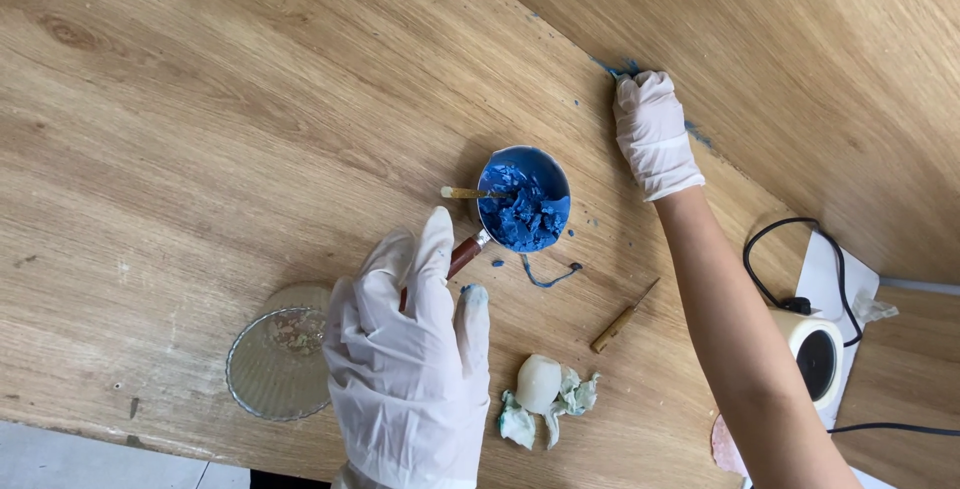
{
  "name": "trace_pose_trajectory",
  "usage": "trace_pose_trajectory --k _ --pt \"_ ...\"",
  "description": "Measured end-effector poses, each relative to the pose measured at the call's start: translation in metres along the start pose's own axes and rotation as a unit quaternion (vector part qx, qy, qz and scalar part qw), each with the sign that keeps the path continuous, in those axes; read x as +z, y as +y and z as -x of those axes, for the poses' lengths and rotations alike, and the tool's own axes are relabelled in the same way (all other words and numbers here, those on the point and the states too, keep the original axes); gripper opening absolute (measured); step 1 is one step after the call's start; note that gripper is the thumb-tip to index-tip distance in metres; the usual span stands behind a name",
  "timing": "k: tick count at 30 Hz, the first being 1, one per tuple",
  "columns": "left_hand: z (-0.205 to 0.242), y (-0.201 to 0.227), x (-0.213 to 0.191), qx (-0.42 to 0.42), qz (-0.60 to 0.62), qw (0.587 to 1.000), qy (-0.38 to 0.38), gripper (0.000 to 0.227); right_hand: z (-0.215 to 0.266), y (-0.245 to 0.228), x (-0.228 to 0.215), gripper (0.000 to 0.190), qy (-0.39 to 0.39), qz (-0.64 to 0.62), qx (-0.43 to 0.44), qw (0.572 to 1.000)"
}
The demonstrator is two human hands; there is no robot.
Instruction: The person is cleaning blue wax and debris off a wooden table using their hands and a small heating tool.
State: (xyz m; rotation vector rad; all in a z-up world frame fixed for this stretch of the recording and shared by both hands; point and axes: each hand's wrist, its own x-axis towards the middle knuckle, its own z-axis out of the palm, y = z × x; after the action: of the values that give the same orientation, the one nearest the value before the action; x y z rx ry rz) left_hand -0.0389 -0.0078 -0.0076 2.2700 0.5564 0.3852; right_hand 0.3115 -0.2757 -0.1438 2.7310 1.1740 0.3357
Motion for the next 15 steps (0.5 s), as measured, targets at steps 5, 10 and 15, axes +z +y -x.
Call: trace_pose_trajectory --k 5,10,15 --pt "-0.002 -0.003 -0.003 0.002 0.004 1.0 0.006 0.062 -0.009 -0.007 0.002 0.011 0.027 0.007 -0.032 0.999" --pt "-0.004 -0.005 -0.003 -0.001 0.001 1.0 0.005 0.062 -0.023 -0.017 0.002 0.011 0.032 0.0 -0.045 0.998" --pt "-0.002 -0.007 -0.003 0.001 -0.008 1.0 0.024 0.061 -0.028 -0.06 -0.051 0.006 0.063 -0.388 0.121 0.912"
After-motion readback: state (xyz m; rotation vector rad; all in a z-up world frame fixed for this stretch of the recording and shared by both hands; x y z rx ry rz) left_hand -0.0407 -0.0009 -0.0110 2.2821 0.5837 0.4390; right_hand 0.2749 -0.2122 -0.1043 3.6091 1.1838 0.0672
